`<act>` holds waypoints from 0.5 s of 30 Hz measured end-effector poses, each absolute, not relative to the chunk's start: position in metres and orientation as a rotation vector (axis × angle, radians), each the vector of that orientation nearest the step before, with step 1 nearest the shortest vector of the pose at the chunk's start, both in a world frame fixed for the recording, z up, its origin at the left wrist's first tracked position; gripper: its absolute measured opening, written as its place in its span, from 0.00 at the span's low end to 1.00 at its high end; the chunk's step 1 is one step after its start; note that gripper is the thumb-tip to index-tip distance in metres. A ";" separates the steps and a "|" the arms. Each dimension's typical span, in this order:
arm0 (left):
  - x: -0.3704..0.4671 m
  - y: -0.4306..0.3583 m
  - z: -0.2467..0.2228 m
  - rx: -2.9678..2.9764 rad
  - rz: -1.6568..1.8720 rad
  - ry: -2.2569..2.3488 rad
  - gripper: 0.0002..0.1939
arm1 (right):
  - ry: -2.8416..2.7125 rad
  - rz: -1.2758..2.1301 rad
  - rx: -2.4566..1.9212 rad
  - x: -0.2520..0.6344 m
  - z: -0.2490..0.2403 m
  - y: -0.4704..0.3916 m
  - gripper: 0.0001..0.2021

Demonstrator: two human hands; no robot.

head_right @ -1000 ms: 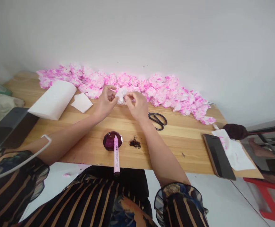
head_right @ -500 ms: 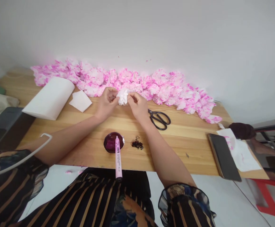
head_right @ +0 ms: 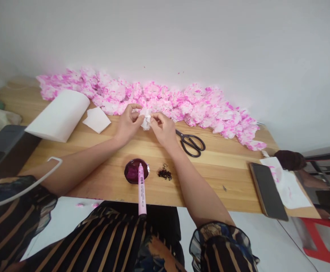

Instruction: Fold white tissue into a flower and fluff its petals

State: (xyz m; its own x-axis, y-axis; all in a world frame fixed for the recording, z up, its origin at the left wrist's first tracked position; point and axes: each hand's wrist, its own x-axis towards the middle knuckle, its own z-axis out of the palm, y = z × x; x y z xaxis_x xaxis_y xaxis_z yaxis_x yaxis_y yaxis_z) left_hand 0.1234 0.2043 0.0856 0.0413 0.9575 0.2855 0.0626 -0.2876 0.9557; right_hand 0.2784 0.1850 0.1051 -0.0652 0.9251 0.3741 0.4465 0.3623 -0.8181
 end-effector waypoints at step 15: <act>0.124 0.199 0.095 1.604 1.406 1.043 0.21 | -1.560 0.482 -1.195 0.273 0.104 0.185 0.12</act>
State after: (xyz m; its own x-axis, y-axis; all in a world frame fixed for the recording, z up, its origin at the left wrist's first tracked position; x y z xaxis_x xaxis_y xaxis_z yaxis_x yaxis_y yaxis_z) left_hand 0.1239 0.1988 0.0952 0.0651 0.9214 0.3831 0.0989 -0.3880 0.9163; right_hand 0.2731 0.1852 0.1036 0.0645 0.8686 0.4913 0.4403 0.4170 -0.7951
